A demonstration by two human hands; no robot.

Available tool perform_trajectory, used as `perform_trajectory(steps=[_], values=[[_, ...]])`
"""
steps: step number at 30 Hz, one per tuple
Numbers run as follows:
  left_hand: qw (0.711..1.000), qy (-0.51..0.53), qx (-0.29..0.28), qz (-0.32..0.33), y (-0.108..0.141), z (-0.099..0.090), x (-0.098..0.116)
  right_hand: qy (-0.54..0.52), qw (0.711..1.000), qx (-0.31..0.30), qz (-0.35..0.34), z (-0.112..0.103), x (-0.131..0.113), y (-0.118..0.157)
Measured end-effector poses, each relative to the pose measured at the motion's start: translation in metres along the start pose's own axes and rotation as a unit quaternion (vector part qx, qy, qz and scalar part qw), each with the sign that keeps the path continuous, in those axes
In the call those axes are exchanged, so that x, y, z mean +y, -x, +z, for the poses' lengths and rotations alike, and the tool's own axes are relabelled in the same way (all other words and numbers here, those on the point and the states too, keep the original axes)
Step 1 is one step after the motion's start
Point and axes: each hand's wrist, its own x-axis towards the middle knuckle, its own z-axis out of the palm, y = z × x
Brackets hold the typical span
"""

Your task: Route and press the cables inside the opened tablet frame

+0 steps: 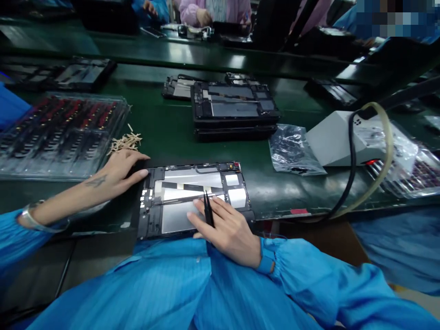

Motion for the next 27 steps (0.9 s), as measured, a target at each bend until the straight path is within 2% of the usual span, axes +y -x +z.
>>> perform_trajectory(steps=[3, 5, 7, 9, 12, 14, 15, 16, 18, 19, 22, 25, 27], values=[[0.985, 0.146, -0.001, -0.095, 0.006, 0.003, 0.019, -0.009, 1.000, 0.019, 0.021, 0.007, 0.003, 0.000], [0.944, 0.295, -0.018, -0.143, 0.012, 0.000, 0.036, -0.012, 0.999, 0.040, 0.019, 0.010, 0.005, -0.004], [0.889, 0.423, -0.015, -0.173, 0.019, -0.010, 0.051, -0.030, 0.998, 0.059, 0.005, 0.012, 0.007, -0.009], [0.855, 0.477, 0.028, -0.202, 0.028, -0.027, 0.060, -0.059, 0.995, 0.077, -0.011, 0.013, 0.009, -0.014], [0.852, 0.417, 0.145, -0.282, 0.040, -0.068, 0.051, -0.084, 0.991, 0.102, -0.033, 0.010, 0.017, -0.022], [0.845, 0.345, 0.227, -0.340, 0.040, -0.099, 0.028, -0.081, 0.990, 0.106, -0.049, 0.006, 0.027, -0.028], [0.842, 0.314, 0.268, -0.348, 0.036, -0.115, 0.012, -0.080, 0.990, 0.103, -0.055, 0.005, 0.034, -0.033], [0.841, 0.292, 0.305, -0.337, 0.029, -0.129, -0.005, -0.082, 0.990, 0.098, -0.055, 0.004, 0.040, -0.038], [0.856, 0.247, 0.363, -0.273, 0.004, -0.155, -0.046, -0.093, 0.991, 0.089, -0.046, 0.005, 0.053, -0.048], [0.846, 0.225, 0.402, -0.269, -0.013, -0.166, -0.067, -0.102, 0.990, 0.086, -0.038, 0.006, 0.059, -0.054], [0.830, 0.191, 0.420, -0.312, -0.076, -0.191, -0.128, -0.133, 0.988, 0.082, 0.004, 0.012, 0.072, -0.064], [0.846, 0.201, 0.369, -0.328, -0.136, -0.204, -0.175, -0.148, 0.985, 0.077, 0.054, 0.016, 0.078, -0.063], [0.860, 0.190, 0.340, -0.331, -0.165, -0.202, -0.198, -0.148, 0.983, 0.074, 0.075, 0.016, 0.080, -0.060]])
